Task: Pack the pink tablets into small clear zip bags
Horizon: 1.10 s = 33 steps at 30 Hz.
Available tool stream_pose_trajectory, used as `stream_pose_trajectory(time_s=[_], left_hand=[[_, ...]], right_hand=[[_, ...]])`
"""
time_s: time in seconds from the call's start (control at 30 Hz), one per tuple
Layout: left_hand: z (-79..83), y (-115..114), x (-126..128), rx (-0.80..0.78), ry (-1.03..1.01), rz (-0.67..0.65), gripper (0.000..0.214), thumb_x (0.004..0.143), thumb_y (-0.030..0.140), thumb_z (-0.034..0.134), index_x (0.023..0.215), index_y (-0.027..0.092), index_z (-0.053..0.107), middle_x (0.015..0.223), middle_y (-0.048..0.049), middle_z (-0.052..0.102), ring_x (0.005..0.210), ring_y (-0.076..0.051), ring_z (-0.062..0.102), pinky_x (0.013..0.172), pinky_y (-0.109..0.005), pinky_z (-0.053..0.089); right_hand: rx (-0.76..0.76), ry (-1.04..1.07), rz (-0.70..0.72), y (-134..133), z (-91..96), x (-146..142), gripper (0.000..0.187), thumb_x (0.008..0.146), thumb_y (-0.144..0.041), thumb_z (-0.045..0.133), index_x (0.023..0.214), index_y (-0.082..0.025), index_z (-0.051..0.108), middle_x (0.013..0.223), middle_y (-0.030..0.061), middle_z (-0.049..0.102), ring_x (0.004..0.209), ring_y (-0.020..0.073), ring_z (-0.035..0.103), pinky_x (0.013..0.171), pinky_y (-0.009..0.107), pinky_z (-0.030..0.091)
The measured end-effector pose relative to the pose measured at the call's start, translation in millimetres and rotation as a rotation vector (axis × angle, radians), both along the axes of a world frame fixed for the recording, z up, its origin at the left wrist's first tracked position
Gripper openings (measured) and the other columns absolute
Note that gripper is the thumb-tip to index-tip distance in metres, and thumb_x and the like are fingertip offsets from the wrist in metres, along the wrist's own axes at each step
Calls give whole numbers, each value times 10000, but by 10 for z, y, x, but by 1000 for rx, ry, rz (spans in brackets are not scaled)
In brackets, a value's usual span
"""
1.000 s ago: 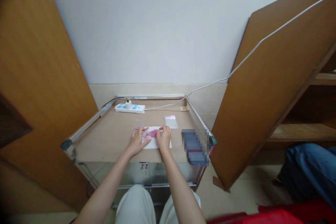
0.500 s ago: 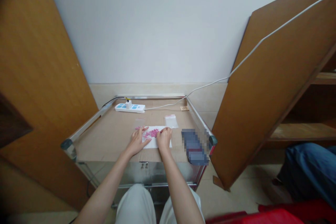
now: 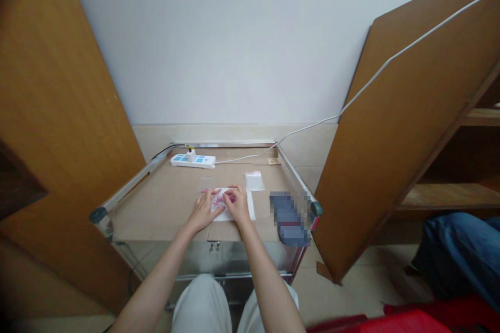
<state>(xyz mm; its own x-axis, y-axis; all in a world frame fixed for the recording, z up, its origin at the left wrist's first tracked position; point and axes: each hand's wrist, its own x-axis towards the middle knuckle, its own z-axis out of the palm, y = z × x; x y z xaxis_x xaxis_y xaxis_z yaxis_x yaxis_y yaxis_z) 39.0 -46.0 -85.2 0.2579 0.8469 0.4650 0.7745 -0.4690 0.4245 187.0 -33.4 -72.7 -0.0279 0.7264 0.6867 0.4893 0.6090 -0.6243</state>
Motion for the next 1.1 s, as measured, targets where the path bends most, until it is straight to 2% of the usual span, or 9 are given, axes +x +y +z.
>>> stream_pose_trajectory(time_s=[0.07, 0.13, 0.2, 0.33, 0.43, 0.6, 0.73, 0.93, 1.1], left_hand=[[-4, 5, -1, 3, 1, -2, 520, 712, 404, 478, 1155, 202, 297, 1158, -75, 449, 1119, -200, 363, 933, -383, 234], [-6, 8, -3, 5, 0, -5, 514, 715, 401, 474, 1155, 202, 300, 1154, -76, 451, 1116, -199, 366, 929, -381, 238], [-8, 6, -5, 1, -5, -6, 520, 715, 408, 472, 1159, 203, 295, 1155, -75, 451, 1113, -201, 368, 924, -382, 242], [-1, -5, -5, -14, -14, -6, 537, 714, 432, 465, 1166, 203, 285, 1163, -76, 449, 1116, -206, 363, 921, -389, 239], [12, -14, -2, -14, -15, -12, 537, 717, 430, 462, 1169, 201, 284, 1163, -76, 450, 1118, -205, 361, 926, -392, 231], [24, -22, -2, -13, -17, -8, 544, 713, 420, 470, 1175, 200, 285, 1156, -78, 453, 1113, -203, 365, 922, -392, 239], [10, -12, -4, -15, -13, -6, 543, 710, 423, 473, 1171, 204, 285, 1162, -71, 451, 1114, -199, 364, 921, -389, 244], [-16, 11, -7, -1, -10, -7, 542, 707, 411, 482, 1167, 200, 287, 1157, -74, 452, 1111, -202, 373, 928, -387, 240], [-16, 10, -11, -6, -10, -10, 540, 705, 398, 489, 1167, 207, 283, 1156, -73, 450, 1121, -205, 363, 929, -390, 238]], right_hand=[[-11, -56, 72, -3, 1, -21, 99, 717, -236, 522, 669, -204, 603, 889, 38, 554, 904, 171, 456, 807, 309, 322], [-28, -82, 78, 13, -19, -26, 131, 724, -243, 512, 648, -208, 612, 879, 37, 563, 899, 174, 461, 800, 313, 322], [-46, -66, -5, 41, -56, -11, 137, 729, -221, 489, 666, -198, 608, 867, 46, 562, 881, 178, 467, 787, 314, 327], [-87, 9, -299, 113, -177, 51, 119, 679, -139, 466, 718, -151, 578, 781, 75, 547, 815, 199, 470, 757, 326, 341], [-94, 17, -395, 165, -280, 74, 133, 648, -118, 460, 690, -140, 584, 787, 99, 539, 812, 216, 464, 758, 334, 342], [-82, -29, -393, 204, -355, 56, 156, 650, -115, 456, 625, -150, 606, 807, 114, 544, 816, 218, 470, 782, 334, 335], [-134, -53, -395, 200, -340, 50, 145, 645, -114, 452, 614, -143, 591, 802, 120, 544, 819, 223, 468, 775, 333, 338], [-156, -24, -385, 175, -272, 58, 98, 646, -112, 454, 631, -156, 541, 720, 76, 525, 765, 208, 463, 739, 325, 350], [-51, 40, -211, 89, -118, 40, 71, 699, -172, 475, 708, -168, 546, 807, 59, 536, 832, 182, 468, 776, 313, 346]])
